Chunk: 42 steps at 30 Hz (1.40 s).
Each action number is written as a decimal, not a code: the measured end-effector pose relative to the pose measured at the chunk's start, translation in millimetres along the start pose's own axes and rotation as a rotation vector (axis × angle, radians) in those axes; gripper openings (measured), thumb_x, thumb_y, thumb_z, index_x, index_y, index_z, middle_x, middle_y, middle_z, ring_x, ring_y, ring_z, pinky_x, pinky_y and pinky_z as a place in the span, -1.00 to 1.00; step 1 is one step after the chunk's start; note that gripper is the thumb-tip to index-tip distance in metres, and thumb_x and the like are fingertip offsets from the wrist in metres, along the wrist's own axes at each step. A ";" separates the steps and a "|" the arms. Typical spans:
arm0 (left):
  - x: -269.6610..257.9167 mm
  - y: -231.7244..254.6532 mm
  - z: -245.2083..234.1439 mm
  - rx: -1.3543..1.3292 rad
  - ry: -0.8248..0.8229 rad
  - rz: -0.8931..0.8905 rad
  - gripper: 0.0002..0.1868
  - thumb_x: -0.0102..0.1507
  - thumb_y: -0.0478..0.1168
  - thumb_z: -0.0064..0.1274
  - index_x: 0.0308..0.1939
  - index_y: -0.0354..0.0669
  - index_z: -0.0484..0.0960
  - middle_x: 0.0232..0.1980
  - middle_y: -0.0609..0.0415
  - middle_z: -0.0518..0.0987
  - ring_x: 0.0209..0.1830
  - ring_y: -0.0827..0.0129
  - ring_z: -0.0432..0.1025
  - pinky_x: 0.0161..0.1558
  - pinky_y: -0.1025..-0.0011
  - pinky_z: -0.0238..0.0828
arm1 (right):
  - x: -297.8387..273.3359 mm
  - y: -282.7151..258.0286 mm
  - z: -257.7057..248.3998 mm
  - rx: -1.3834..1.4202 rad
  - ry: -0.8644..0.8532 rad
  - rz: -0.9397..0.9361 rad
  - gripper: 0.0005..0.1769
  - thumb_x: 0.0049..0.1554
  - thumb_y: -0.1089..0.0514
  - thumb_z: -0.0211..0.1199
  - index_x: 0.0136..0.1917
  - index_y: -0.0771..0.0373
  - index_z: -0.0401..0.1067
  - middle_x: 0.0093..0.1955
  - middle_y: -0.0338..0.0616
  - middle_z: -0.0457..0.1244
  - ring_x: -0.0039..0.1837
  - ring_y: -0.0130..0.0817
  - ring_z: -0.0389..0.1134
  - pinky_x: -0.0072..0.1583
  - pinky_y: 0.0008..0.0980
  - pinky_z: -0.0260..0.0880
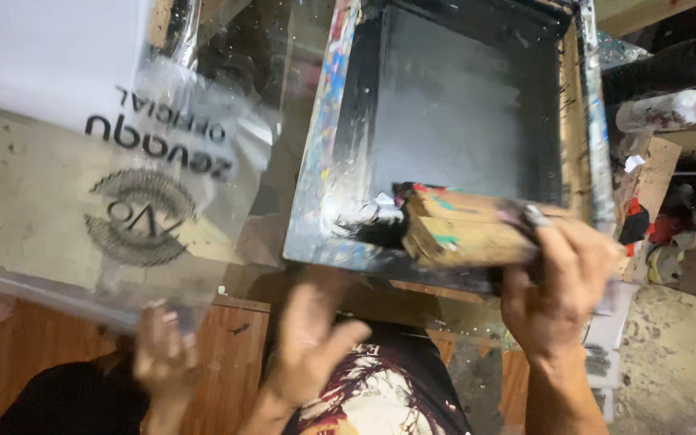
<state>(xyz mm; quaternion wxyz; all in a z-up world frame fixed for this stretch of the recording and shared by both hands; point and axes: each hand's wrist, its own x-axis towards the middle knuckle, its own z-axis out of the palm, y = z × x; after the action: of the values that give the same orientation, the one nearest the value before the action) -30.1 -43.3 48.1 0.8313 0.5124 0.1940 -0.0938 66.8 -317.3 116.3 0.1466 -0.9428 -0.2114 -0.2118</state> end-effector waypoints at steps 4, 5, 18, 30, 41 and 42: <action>-4.3 -78.1 -13.4 -0.346 0.005 -0.212 -0.43 0.20 -0.51 0.24 0.02 -0.07 0.16 0.33 -0.34 0.47 0.40 -0.02 0.47 0.39 0.14 0.44 | -26.2 6.2 15.5 -0.023 -0.272 0.075 -0.46 0.25 0.17 0.02 0.47 0.31 0.37 0.23 0.15 0.34 0.23 0.06 0.32 0.25 -0.01 0.10; 6.8 -84.2 -16.5 -0.343 0.000 -0.201 -0.43 0.20 -0.51 0.24 0.02 -0.07 0.16 0.33 -0.34 0.47 0.40 -0.02 0.47 0.39 0.14 0.44 | -26.8 5.7 25.0 -0.023 -0.260 0.073 -0.46 0.25 0.17 0.02 0.47 0.31 0.37 0.23 0.15 0.34 0.23 0.06 0.32 0.25 -0.01 0.10; 11.5 -83.9 -16.4 -0.191 0.104 -0.284 -0.60 0.17 -0.35 0.29 -0.19 -0.11 0.29 -0.01 -0.23 0.59 0.22 0.01 0.55 0.27 0.19 0.49 | 22.7 67.8 131.0 -0.262 -0.301 -0.001 -0.40 0.32 0.03 0.03 0.60 0.07 0.33 0.15 -0.11 0.28 0.11 -0.07 0.23 0.15 -0.09 0.03; 24.4 -83.1 -14.3 -0.206 0.167 -0.368 -0.41 0.14 -0.36 0.27 0.25 -0.18 0.46 0.09 -0.24 0.67 0.11 0.09 0.56 0.19 0.25 0.49 | 163.5 171.3 210.2 -0.137 -0.252 -0.067 -0.24 0.12 0.28 0.24 0.59 0.13 0.28 0.15 0.03 0.23 0.10 0.08 0.20 0.05 -0.03 0.02; 22.9 -88.3 -18.8 -0.208 0.165 -0.360 -0.63 0.19 -0.40 0.24 0.01 -0.21 0.44 -0.05 -0.20 0.63 0.04 0.15 0.55 0.13 0.31 0.52 | 58.9 77.1 137.3 -0.073 -0.513 -0.016 -0.36 0.40 0.19 0.22 0.69 0.12 0.18 -0.04 -0.12 0.10 0.02 -0.18 0.05 0.08 -0.18 -0.03; 23.2 -94.1 -21.4 -0.185 0.185 -0.364 -0.64 0.19 -0.38 0.27 -0.08 -0.16 0.39 -0.14 -0.11 0.55 0.02 0.17 0.55 0.11 0.32 0.55 | 42.9 62.5 127.0 -0.068 -0.560 0.007 -0.37 0.30 0.25 0.20 0.61 0.13 0.25 -0.06 -0.12 0.12 0.01 -0.18 0.06 0.08 -0.18 -0.03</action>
<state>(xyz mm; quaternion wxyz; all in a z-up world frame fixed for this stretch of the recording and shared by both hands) -47.3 -66.3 -46.9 0.8228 0.3970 0.3664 -0.1765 173.8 -310.6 14.3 0.0513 -0.9697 -0.2333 0.0505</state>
